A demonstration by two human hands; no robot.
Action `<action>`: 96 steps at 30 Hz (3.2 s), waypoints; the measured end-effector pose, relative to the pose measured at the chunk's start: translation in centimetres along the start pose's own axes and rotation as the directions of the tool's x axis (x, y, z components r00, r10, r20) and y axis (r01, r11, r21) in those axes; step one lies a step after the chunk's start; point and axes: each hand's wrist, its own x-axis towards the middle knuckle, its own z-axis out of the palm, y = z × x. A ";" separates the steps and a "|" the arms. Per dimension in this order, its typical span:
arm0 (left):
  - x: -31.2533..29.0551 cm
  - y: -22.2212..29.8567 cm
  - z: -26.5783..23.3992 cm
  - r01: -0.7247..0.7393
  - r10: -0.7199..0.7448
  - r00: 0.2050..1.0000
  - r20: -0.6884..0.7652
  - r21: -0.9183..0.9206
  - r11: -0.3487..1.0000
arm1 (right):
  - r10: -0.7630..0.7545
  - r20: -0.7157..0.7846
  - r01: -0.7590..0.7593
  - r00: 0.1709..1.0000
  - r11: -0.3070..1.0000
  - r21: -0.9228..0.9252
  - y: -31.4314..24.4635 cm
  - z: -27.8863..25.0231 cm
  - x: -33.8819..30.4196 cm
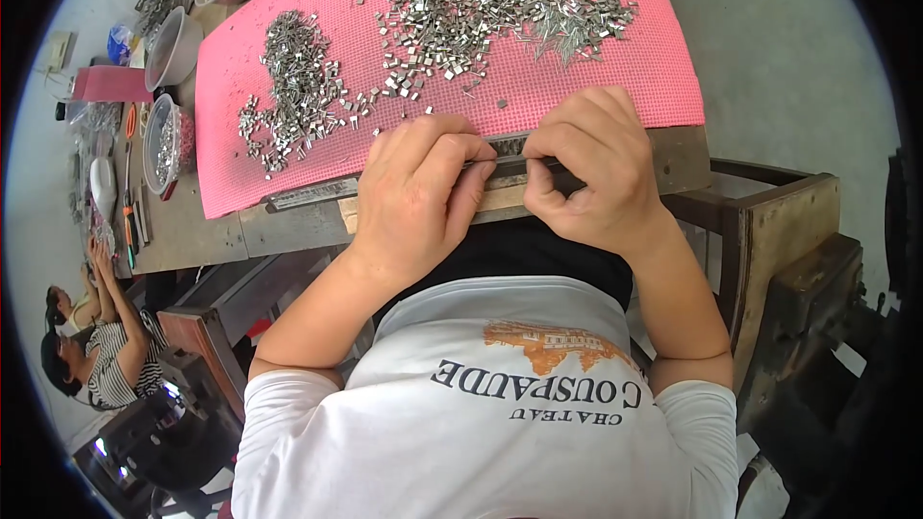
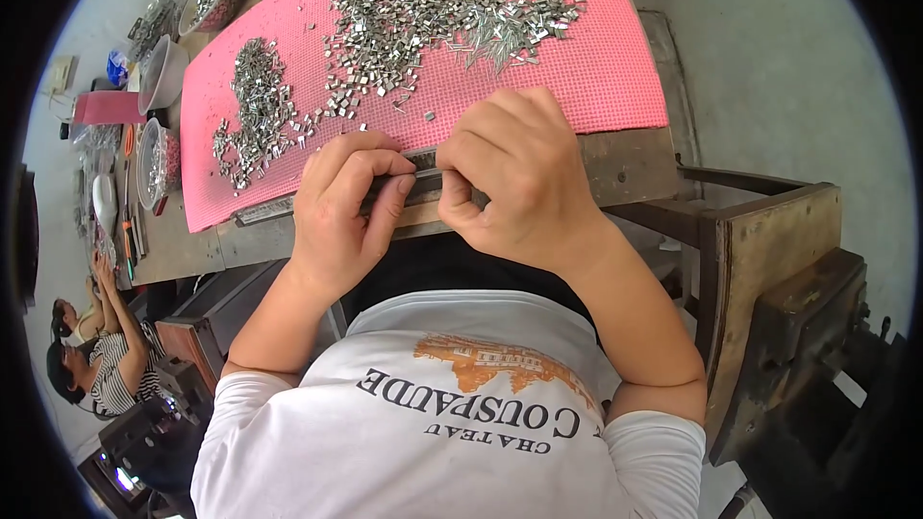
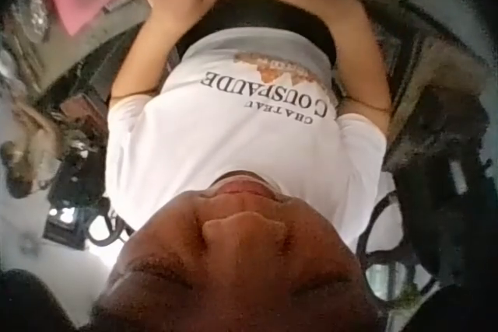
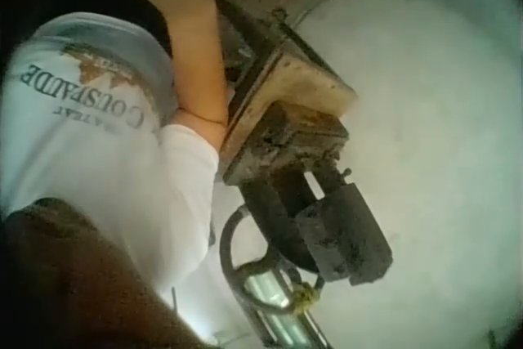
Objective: The person places small metal pieces into the slots of a metal holder bar by hand, inserts the holder into a press machine to stamp the parts using a lever, and resumes loading more metal pieces into the holder bar.
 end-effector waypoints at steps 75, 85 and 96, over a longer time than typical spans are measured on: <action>-11.0 -13.5 -11.8 -0.010 0.104 0.962 -0.253 0.350 0.937 | -0.152 0.466 0.172 0.872 0.985 0.001 -5.9 7.5 10.0; -10.9 -13.9 -11.3 0.157 0.009 0.900 -0.435 0.343 0.926 | -0.267 0.554 0.251 0.789 0.962 0.106 -7.7 13.1 13.0; -11.2 -14.4 -11.6 0.116 -0.055 0.907 -0.417 0.122 0.986 | -0.213 0.583 0.232 0.784 0.972 0.044 -8.5 14.4 12.4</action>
